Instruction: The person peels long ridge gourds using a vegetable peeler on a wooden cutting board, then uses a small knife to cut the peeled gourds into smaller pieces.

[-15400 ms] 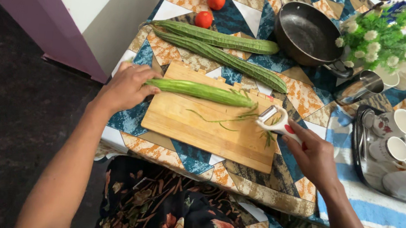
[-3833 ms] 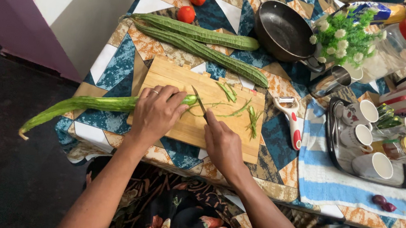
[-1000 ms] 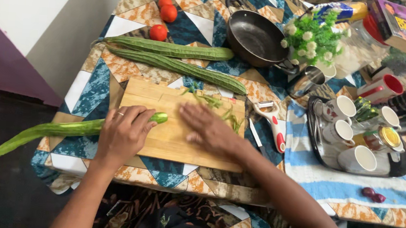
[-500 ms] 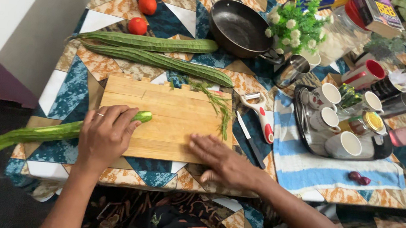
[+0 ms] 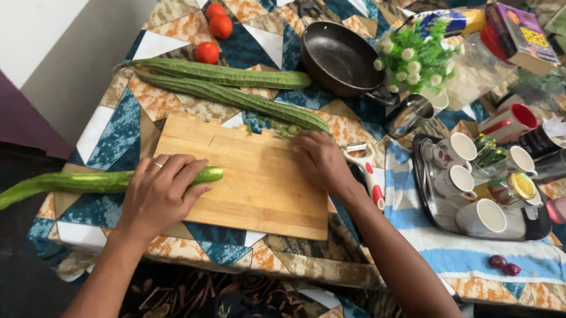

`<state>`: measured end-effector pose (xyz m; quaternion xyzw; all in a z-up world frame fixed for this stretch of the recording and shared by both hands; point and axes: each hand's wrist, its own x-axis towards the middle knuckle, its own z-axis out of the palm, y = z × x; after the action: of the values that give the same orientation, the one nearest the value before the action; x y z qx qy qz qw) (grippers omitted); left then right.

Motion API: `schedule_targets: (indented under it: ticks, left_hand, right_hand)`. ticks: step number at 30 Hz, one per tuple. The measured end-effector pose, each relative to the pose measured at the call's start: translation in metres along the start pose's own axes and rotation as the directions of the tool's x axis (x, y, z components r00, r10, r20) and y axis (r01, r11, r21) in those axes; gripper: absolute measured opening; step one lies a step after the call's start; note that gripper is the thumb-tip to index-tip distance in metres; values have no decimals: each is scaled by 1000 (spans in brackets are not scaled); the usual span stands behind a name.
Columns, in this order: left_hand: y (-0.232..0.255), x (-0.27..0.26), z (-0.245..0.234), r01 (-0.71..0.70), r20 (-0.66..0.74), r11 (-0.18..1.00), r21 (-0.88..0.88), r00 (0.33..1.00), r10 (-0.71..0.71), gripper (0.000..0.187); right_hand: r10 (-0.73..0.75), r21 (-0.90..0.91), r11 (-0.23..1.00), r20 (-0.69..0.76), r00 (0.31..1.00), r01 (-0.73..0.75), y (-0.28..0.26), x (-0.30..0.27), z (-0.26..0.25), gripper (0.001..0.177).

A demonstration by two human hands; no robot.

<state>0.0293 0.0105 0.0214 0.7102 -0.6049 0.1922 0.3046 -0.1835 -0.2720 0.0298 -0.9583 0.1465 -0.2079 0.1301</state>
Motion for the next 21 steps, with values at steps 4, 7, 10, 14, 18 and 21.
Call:
schedule_targets:
  ticks: [4, 7, 10, 14, 18, 21]
  left_hand:
    - [-5, 1, 3, -24, 21, 999, -30, 999, 25, 39]
    - [-3, 1, 0, -5, 19, 997, -72, 1000, 7, 39]
    - [-1, 2, -1, -21, 40, 997, -80, 999, 24, 41]
    - [-1, -6, -7, 36, 92, 999, -21, 995, -34, 54]
    - [-10, -17, -11, 142, 88, 989, 35, 986, -144, 51]
    - [-15, -23, -6, 177, 94, 983, 51, 979, -181, 42]
  right_hand:
    - [-45, -10, 999, -35, 998, 44, -9, -9, 13, 26]
    - [-70, -36, 997, -55, 996, 68, -15, -11, 11, 28]
    - [-133, -110, 986, -32, 991, 129, -30, -5, 18, 29]
    - [-397, 39, 916, -42, 917, 398, -65, 11, 51, 43]
    - [-488, 57, 872, 16, 873, 487, -76, 40, 76, 48]
    - [-192, -170, 966, 29, 981, 194, -52, 50, 54, 45]
